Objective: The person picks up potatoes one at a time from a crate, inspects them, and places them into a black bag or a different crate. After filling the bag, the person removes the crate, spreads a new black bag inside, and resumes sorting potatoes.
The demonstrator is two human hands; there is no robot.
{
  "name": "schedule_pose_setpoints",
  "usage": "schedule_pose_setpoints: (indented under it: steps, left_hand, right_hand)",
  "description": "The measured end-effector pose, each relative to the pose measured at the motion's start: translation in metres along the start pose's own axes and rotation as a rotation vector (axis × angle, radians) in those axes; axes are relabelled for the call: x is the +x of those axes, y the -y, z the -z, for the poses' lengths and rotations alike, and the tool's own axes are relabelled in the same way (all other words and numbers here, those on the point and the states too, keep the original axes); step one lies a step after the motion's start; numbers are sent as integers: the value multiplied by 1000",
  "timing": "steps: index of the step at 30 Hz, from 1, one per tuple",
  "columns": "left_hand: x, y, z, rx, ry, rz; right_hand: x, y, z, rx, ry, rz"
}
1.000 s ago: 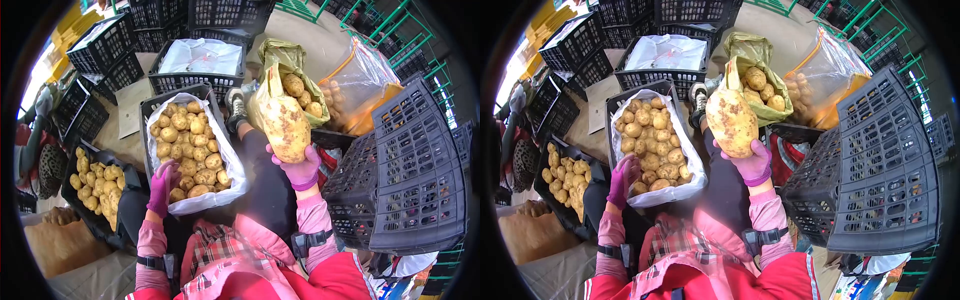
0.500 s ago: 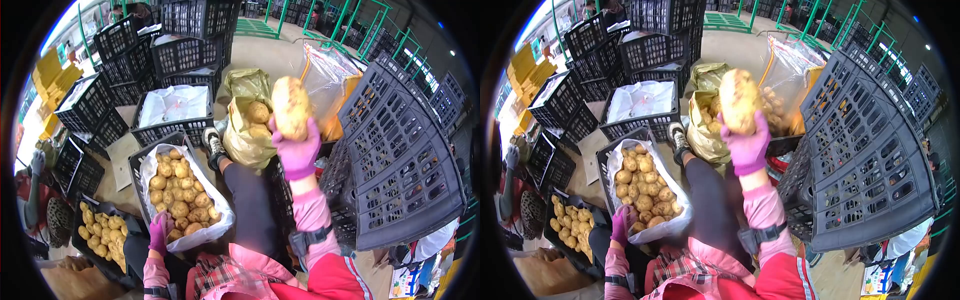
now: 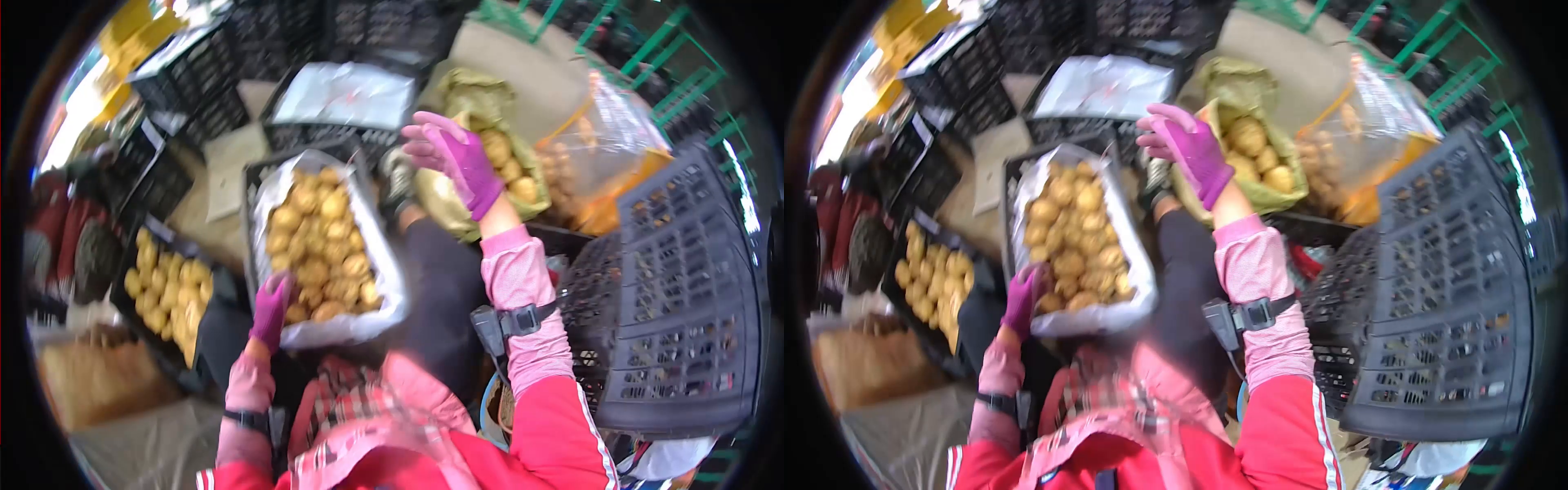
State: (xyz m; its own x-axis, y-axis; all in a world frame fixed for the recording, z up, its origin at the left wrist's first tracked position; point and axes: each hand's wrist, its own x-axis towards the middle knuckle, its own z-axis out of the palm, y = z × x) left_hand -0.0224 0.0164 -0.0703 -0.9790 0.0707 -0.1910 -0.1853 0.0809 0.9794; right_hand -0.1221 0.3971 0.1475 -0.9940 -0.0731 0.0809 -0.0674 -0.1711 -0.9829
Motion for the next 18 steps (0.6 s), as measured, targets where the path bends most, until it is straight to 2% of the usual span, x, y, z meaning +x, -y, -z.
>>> schedule_pose_setpoints:
  steps: [1,2,4,6,8,9,10,12,14,18]
  left_hand:
    - [-6,0,5,139,37,-102]
    - [-15,-27,-3,-140,-57,146]
    - [-11,-17,0,-14,-156,71]
    - [-9,-15,-2,-49,-214,29]
    - [-10,-31,-8,-191,-234,25]
    - [-9,-37,-10,-199,-235,24]
    - [-9,-38,-10,-205,-233,23]
    - [-4,-26,-9,-310,-188,43]
    - [-1,-20,-9,-176,-223,32]
    - [2,-16,-5,-229,-182,97]
  right_hand:
    - [-5,-27,-18,-57,47,-62]
    - [-7,-48,-32,-122,99,-102]
    - [1,-89,-54,-272,96,-229]
    - [17,-148,-55,-656,222,-1]
    - [27,-186,-62,-954,252,-125]
    - [31,-203,-69,-1003,318,-191]
    - [33,-234,-73,-958,322,-174]
    - [36,-254,-101,-1117,335,-300]
    - [42,-267,-129,-1323,278,-504]
    - [38,-302,-140,-1689,217,-452]
